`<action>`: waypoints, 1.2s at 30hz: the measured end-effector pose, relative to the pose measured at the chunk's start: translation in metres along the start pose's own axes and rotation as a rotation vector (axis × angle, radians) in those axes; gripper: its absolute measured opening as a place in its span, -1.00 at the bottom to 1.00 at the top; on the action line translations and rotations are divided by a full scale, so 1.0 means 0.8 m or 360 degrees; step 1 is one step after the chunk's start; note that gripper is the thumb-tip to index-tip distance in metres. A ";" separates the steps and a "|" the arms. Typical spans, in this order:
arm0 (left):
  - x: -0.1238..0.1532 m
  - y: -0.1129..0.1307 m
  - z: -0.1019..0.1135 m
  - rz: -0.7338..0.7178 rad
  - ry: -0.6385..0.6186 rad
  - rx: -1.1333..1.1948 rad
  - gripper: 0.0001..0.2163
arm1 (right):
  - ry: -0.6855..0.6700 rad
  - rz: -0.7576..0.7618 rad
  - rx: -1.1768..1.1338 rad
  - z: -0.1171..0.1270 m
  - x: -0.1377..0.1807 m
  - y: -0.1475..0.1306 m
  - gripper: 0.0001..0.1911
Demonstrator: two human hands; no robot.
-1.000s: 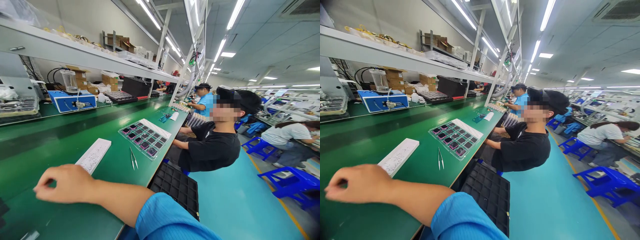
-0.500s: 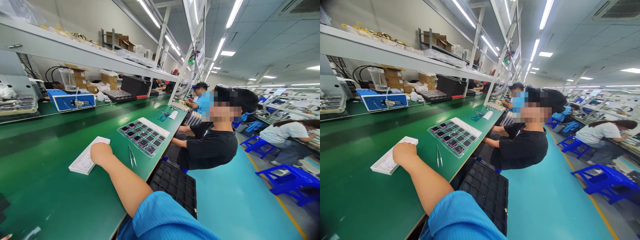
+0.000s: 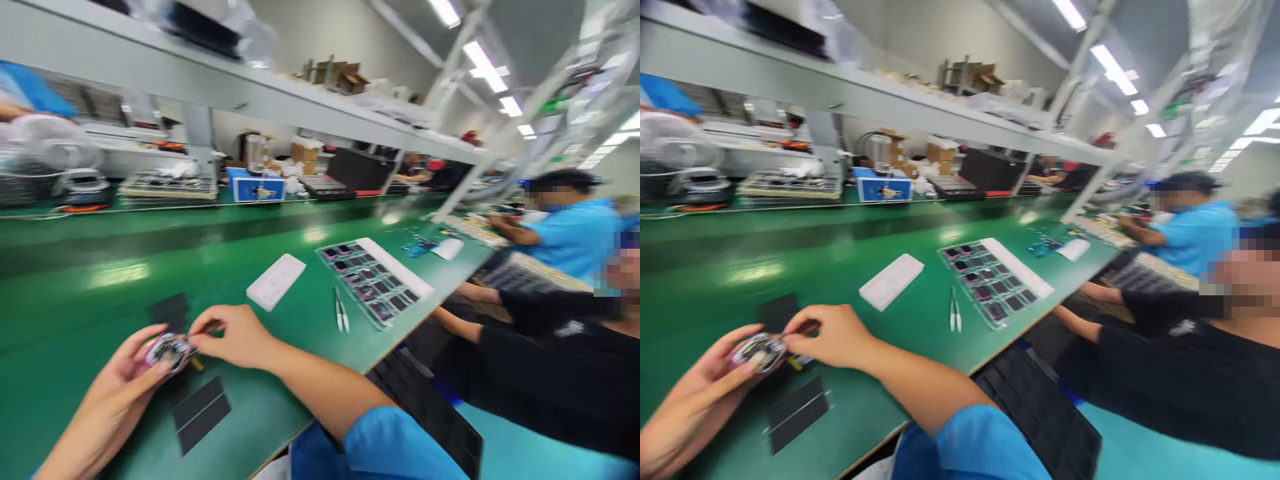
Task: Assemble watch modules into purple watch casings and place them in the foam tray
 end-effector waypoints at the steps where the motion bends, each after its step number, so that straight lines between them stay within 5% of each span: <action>1: 0.001 0.000 0.002 0.0085 -0.0081 0.0106 -0.39 | 0.0025 -0.0027 -0.0051 -0.002 0.001 0.001 -0.91; 8: 0.003 0.006 -0.001 0.0084 -0.0232 0.0421 -0.51 | 0.0091 -0.0053 -0.0117 -0.007 0.005 0.000 -0.95; 19: 0.001 0.002 0.006 0.0016 -0.0170 0.0246 -0.51 | 0.0182 0.0076 0.0196 -0.018 0.011 -0.008 -0.93; 30: -0.006 -0.007 0.004 -0.0157 -0.0144 0.0101 -0.53 | -0.0020 0.0823 0.0878 -0.031 0.022 0.001 -0.86; 33: -0.002 0.000 0.001 -0.0131 -0.0152 0.0187 -0.54 | 0.0050 0.0611 0.0565 -0.027 0.017 0.002 -0.88; 36: 0.000 0.010 0.005 -0.0072 -0.0127 0.0309 -0.52 | 0.0105 -0.0012 -0.0133 -0.028 0.010 0.009 -0.86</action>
Point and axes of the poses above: each hand's wrist, its own x-axis away from the middle knuckle, its own z-axis out of the back of the hand, y = z × x, the point moved 3 cm from there along -x, towards the middle knuckle, and after that the axes turned 13 degrees about y, right-handed, at the moved point
